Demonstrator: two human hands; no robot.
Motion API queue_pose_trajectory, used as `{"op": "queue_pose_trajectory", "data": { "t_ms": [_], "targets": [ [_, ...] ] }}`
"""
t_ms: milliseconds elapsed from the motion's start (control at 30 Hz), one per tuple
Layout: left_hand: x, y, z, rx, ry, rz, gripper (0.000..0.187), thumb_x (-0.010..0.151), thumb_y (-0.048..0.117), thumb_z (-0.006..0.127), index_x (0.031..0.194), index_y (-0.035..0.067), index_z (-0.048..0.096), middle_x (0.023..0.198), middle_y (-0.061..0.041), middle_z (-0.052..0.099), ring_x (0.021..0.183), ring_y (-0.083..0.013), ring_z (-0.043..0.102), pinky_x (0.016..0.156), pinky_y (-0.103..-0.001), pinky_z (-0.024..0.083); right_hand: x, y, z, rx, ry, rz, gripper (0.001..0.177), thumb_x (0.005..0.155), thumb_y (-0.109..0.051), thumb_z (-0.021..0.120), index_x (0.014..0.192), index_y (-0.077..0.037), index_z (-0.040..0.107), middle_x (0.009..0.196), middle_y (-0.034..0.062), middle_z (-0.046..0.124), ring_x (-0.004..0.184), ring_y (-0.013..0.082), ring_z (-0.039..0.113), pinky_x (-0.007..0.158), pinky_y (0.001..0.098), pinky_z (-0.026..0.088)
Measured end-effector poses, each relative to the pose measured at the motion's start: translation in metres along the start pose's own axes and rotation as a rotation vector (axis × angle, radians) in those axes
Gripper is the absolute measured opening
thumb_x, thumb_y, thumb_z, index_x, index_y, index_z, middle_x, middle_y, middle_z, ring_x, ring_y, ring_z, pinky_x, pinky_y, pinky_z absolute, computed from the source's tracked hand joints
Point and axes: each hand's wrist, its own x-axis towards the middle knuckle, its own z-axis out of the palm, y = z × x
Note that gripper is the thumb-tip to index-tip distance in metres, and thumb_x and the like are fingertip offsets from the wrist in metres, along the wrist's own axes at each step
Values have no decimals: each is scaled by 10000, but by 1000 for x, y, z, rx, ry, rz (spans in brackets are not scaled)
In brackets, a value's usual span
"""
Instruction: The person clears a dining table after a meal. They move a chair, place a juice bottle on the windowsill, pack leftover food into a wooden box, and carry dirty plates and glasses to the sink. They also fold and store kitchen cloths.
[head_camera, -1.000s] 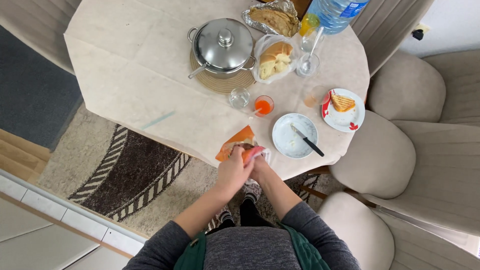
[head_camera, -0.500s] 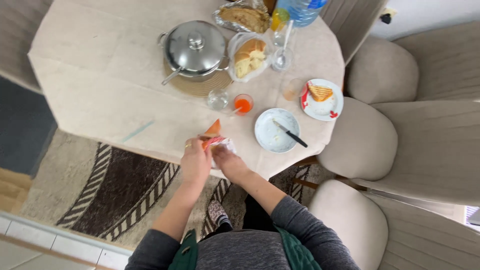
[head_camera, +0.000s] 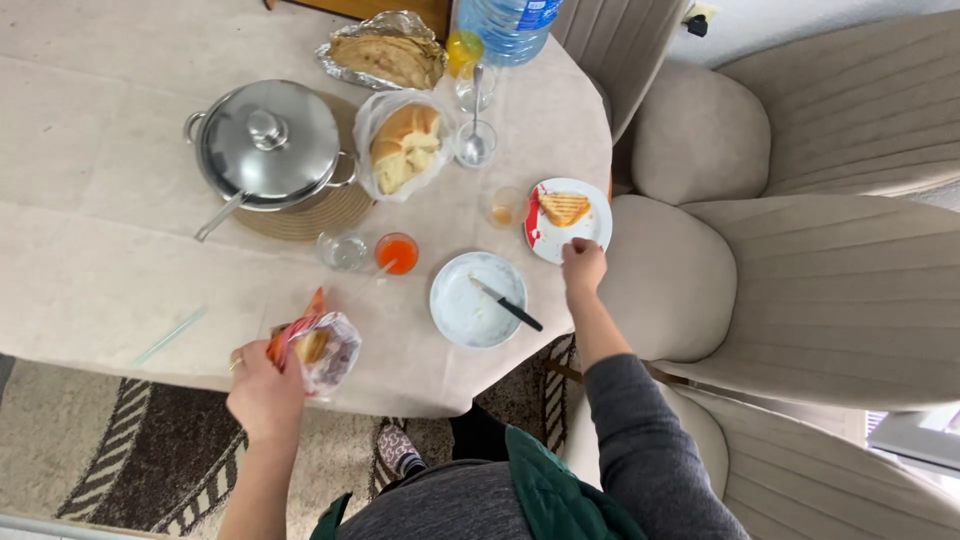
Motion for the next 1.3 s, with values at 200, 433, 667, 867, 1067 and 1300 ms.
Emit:
{"op": "queue_pose_trajectory", "data": {
  "t_ms": [200, 433, 667, 867, 1067, 1300],
  "targets": [
    [21, 28, -38, -124, -165, -57, 233, 993, 280, 720, 1090, 94, 620, 895, -90, 668, 617, -343, 648, 439, -472, 508, 54, -74, -22, 26, -191, 485, 393, 940, -444, 733, 1026, -84, 602, 867, 77, 677, 587, 267, 652, 611, 421, 544],
    [20, 44, -45, -124, -196, -167, 258, 947, 275, 722, 1113, 93, 647, 1042, -102, 654, 744, -377, 672, 508, -516, 523, 64, -122, -15, -179, -236, 491, 1040, 794, -452, 831, 1510, 53, 273, 1339, 147, 646, 1232, 318, 634, 956, 464, 541],
    [42, 57, -74, -288, -442, -379, 281, 994, 305, 643, 1130, 60, 627, 1043, -147, 642, 752, -425, 670, 600, -559, 536, 80, -108, -27, 101, -243, 638, 536, 733, -291, 948, 1079, -38, 627, 994, 79, 670, 889, 207, 665, 779, 360, 573],
    [55, 57, -74, -381, -590, -440, 288, 1003, 306, 646, 1128, 48, 625, 920, -136, 670, 744, -332, 674, 633, -493, 581, 32, -141, -91, 349, -334, 579, 386, 793, -174, 880, 1082, -68, 646, 938, 68, 675, 833, 159, 636, 699, 295, 528],
    [32, 56, -28, -369, -276, -291, 351, 814, 309, 787, 1079, 99, 696, 912, -157, 678, 880, -395, 712, 783, -482, 576, -34, -132, -120, 576, -535, 236, 490, 803, -139, 899, 1207, -28, 643, 980, 98, 641, 764, 202, 657, 580, 289, 500],
    [46, 50, -33, -476, -449, -357, 400, 785, 437, 781, 1065, 173, 673, 943, -85, 684, 942, -316, 717, 821, -444, 582, -198, -200, -111, 574, -842, -203, 375, 802, -18, 848, 1146, 12, 699, 1011, 170, 718, 826, 164, 613, 709, 243, 530]
  ]
}}
